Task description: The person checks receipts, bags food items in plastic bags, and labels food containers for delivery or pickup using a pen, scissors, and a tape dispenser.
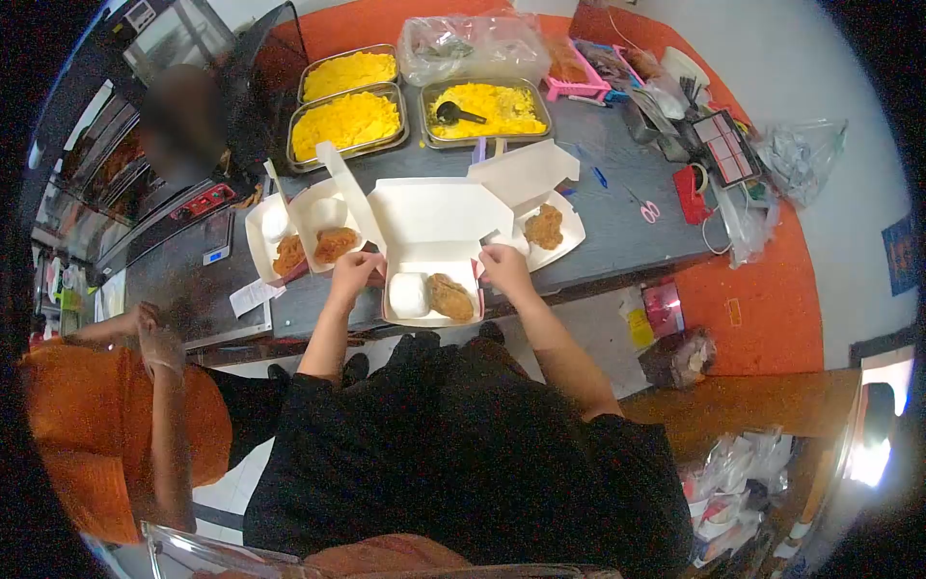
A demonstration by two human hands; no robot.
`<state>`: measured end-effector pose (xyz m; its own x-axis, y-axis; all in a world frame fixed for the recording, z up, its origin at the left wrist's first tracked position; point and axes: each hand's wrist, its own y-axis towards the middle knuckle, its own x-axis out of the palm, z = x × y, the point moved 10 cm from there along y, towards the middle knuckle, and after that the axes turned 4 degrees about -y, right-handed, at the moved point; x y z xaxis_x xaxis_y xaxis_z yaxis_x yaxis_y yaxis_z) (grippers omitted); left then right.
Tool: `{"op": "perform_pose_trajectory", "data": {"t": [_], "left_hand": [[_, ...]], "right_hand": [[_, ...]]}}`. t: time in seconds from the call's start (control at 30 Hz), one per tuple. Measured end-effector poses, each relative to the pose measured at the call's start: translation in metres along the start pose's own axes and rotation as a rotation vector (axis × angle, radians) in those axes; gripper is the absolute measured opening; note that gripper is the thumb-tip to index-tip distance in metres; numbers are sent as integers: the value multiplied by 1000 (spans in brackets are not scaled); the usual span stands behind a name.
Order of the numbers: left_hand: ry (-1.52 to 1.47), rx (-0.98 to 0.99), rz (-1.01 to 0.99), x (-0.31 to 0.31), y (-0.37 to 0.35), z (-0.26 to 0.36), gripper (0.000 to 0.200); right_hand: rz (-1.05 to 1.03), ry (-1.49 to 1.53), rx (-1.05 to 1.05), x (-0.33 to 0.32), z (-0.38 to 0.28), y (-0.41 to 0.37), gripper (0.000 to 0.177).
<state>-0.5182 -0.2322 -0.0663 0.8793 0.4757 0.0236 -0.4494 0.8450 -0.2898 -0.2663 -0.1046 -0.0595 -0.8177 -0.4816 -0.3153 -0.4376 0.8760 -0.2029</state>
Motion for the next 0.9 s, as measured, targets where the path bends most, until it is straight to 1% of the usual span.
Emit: {"op": "perform_pose_trajectory", "data": {"t": [0.03, 0.1, 0.17, 0.23, 0.3, 0.33, 0.37, 0.4, 0.43, 0.47, 0.5, 0.57, 0.6, 0.67, 0.7, 0.73, 0.77, 0.8, 0.83, 0.87, 0.9], "left_hand": [[-1, 3, 10, -3, -1, 1, 21], [-95, -120, -17, -2, -4, -9, 22], [-145, -168, -5, -5, -4, -19, 23], [-120, -168, 22, -4, -9, -19, 22], [270, -94, 38, -6, -15, -14, 22], [181, -37, 89, -7, -19, -19, 22], [297, 61, 75, -7, -22, -13, 21], [319, 78, 133, -9, -24, -20, 20], [343, 72, 28, -4, -20, -36, 21], [333, 81, 55, -2, -30, -26, 25], [339, 124, 88, -4, -26, -38, 30], [396, 40, 77, -3, -37, -28, 33], [397, 54, 103, -5, -39, -26, 33], [352, 72, 178, -5, -42, -26, 34], [350, 78, 178, -2, -39, -26, 34], [317, 69, 226, -6, -35, -28, 34], [283, 57, 270, -9, -32, -31, 34], [209, 79, 284, -11, -28, -31, 33], [127, 92, 293, -11, -26, -33, 32], [-54, 73, 182, -5, -24, -36, 29], [-176, 46, 131, -2, -19, -52, 25]], "right_hand": [[-37, -26, -42, 3, -5, -2, 27], [-50, -66, -49, 3, 4, -6, 27], [0, -321, -92, 0, -3, -14, 28], [103, -418, -209, -1, -13, -18, 31], [56, -510, -177, 2, -26, -26, 33], [48, -452, -147, 2, -19, -25, 34], [22, -487, -89, 3, -13, -24, 36], [18, -474, -100, 4, 1, -18, 37], [-9, -352, -64, 4, 14, -15, 34], [-96, -28, 68, 11, 57, -2, 27], [-54, 56, 48, 14, 81, 4, 23], [-41, 86, 151, 12, 82, -8, 23], [-57, 88, 127, 18, 99, 0, 23], [-36, -49, 8, 18, 123, 18, 26], [-34, -51, 2, 18, 102, 16, 26], [7, -179, -81, 18, 43, 3, 26], [48, -309, -160, 16, 7, -6, 25], [81, -211, -232, 18, 22, 14, 25], [13, -222, -81, 22, 4, 11, 32], [51, -204, -27, 22, -13, 5, 35], [177, -244, -356, 22, 42, 41, 39]]}}
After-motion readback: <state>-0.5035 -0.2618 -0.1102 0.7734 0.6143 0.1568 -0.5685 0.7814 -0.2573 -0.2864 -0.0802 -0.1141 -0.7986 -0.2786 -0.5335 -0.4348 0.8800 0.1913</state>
